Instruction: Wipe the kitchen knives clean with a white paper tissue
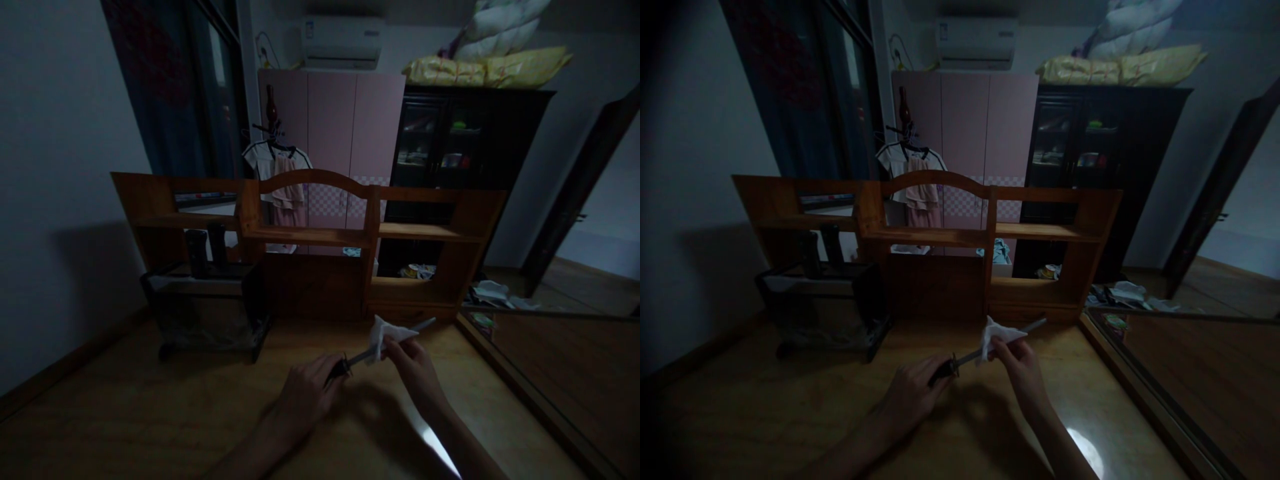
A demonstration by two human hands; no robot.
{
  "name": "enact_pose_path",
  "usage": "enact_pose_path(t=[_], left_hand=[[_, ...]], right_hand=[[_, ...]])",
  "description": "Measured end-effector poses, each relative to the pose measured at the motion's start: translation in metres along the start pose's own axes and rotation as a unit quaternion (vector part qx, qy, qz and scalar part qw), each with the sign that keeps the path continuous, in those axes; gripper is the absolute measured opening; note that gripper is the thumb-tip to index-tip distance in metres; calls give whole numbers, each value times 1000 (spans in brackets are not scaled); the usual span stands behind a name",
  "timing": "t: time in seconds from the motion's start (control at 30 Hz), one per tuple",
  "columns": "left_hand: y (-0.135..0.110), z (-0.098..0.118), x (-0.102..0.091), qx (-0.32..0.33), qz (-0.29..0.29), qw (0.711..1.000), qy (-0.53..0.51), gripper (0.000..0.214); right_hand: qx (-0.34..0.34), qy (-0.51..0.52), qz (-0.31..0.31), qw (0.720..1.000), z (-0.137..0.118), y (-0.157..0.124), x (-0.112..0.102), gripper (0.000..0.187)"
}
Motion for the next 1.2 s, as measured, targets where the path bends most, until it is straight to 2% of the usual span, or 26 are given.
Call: enact_pose_path(t=[0.2,0.4,0.53,0.83,1.2], left_hand=[[1,-1,-3,-11,12,1000,14,25],[2,5,-3,-44,-33,998,4,32],[2,5,-2,-60,-57,997,-10,26],[2,2,-1,-59,-72,996,-11,24],[1,7,0,-45,-82,995,-20,25]], right_hand=[[13,-37,42,998,5,1,-11,30],[5,-64,50,997,4,1,-16,32],[15,-58,54,997,7,0,-17,33],[23,-35,66,997,13,2,-19,33],[15,12,88,996,8,3,-26,30]])
Point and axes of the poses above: each hand's wrist, its own y-axis towards the middle knuckle, its own x-axis out of the palm, z = x × y, the point moved 6 cm from there along y, towards the middle knuckle, and after that the axes turned 4 degrees about -z, right-handed, at the moved point
